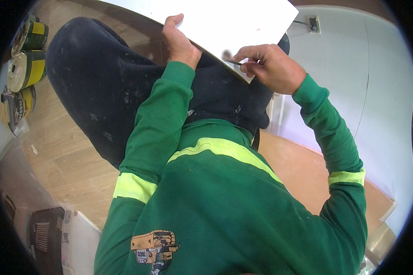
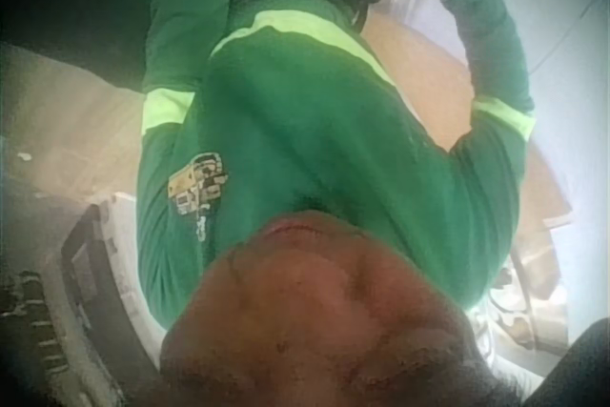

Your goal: The person sits on the floor and uses a chisel to clean out pre-drilled holes in a white cabinet door. They repeatedly scrape the interior of the holes to remove debris, then inspect the cleaned areas.

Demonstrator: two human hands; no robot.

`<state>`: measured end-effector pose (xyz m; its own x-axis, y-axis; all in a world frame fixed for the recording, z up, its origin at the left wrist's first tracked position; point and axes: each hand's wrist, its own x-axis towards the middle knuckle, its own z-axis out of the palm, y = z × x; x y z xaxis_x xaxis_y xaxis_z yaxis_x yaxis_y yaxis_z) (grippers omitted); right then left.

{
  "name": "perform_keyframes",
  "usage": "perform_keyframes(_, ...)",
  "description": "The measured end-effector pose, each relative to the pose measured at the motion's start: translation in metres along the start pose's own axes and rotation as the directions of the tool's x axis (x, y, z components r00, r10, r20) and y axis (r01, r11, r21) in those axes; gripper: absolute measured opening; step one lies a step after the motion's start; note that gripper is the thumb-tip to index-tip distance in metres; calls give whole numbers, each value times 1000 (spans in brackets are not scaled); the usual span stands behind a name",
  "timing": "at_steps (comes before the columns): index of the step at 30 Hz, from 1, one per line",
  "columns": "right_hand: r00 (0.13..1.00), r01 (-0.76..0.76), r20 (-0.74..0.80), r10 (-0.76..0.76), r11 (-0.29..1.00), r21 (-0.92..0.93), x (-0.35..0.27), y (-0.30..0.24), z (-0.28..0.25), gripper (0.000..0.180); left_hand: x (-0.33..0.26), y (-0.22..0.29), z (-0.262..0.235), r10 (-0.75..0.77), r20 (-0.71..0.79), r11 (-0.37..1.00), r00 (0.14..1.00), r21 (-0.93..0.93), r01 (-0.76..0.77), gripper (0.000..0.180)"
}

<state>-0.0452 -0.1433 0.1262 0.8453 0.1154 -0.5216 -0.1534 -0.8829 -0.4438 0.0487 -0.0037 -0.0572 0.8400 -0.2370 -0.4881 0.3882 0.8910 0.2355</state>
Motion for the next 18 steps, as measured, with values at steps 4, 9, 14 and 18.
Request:
perform_keyframes(4, 989, -147, -14, 150, 980, 135, -6, -12, 6, 23, 3, -3, -2, 6, 7, 1000, 1000, -9, -6, 63)
perform_keyframes(9, 968, -216, -42, 248, 905, 367, -14, -20, 19, 23, -1, 0, 5, 6, -18, 1000, 1000, -15, -6, 50)
perform_keyframes(14, 933, -327, 35, 358, 802, 499, -19, -24, 23, 25, -5, 5, 8, 3, -31, 1000, 1000, 1, -3, 50)
perform_keyframes(18, 936, -309, 34, 349, 776, 549, -23, -23, 27, 24, -11, 9, 14, -23, -31, 999, 999, 23, 24, 58)
